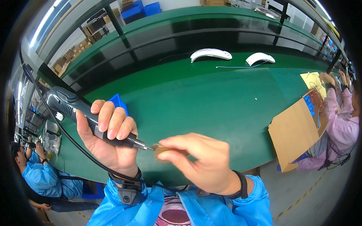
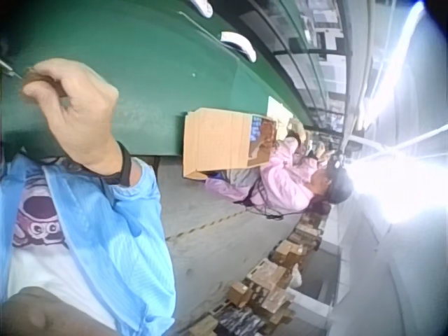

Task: Using an electric screwdriver to secure internal components to plastic housings on a factory assembly line.

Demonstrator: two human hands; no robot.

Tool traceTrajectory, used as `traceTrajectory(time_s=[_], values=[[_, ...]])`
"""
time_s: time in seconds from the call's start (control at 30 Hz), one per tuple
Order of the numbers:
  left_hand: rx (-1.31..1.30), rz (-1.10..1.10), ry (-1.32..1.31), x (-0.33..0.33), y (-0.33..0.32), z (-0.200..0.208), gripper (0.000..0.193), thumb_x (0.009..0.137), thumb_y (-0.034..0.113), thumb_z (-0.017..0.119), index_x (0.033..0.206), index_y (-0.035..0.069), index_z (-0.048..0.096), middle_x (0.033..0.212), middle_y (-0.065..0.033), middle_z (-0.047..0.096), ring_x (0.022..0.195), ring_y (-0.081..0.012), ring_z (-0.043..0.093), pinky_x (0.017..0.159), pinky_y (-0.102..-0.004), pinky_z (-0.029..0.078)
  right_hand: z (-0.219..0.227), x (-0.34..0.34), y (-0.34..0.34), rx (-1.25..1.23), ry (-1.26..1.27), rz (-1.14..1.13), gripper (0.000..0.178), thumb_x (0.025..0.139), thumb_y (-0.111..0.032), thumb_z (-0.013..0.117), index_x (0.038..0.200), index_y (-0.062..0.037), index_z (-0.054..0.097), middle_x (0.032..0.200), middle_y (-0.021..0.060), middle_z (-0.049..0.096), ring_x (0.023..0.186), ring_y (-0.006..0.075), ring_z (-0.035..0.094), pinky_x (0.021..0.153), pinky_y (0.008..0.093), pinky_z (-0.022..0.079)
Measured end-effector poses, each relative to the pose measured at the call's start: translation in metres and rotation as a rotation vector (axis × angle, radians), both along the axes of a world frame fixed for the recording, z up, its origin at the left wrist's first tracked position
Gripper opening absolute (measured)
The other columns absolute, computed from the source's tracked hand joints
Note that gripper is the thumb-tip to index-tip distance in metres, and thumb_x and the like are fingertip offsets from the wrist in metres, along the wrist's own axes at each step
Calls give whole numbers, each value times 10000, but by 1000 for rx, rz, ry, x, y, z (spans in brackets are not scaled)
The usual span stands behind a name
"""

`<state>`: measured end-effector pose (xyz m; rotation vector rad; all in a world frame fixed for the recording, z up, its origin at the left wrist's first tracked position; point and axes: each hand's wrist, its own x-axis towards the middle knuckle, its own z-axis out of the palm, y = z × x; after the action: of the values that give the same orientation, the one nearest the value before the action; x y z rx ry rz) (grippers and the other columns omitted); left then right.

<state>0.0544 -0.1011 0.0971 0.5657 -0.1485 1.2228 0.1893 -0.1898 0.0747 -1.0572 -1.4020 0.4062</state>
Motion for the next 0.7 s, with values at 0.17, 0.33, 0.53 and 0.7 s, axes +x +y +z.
traceTrajectory(time_s=[0.17,0.33,0.53,0.7], values=[[-6,2,-24,-8,1,-6,298,866,403,452,879,106,466,602,-11,415,467,-133,384,435,-274,340,-7,-20,17,93,-105,66,169,645,13,665,801,-3,602,666,84,578,558,193,542,474,270,427],[-52,3,49,-19,3,-12,287,872,392,447,883,106,472,605,-6,412,471,-123,366,430,-271,328,-20,-27,18,325,-416,43,269,538,47,626,799,-4,585,714,81,571,608,208,541,478,286,433],[19,41,-54,-48,28,4,284,859,318,506,862,39,451,640,-13,393,546,-115,371,488,-248,332,-44,-25,2,73,-187,30,240,580,82,667,785,-8,581,682,80,598,601,200,572,497,268,455],[-40,73,19,-63,27,-1,285,863,319,502,873,39,453,661,-18,390,572,-124,370,511,-263,333,-16,-44,20,199,-154,11,220,611,61,687,800,7,587,732,111,623,634,215,596,537,264,484]])
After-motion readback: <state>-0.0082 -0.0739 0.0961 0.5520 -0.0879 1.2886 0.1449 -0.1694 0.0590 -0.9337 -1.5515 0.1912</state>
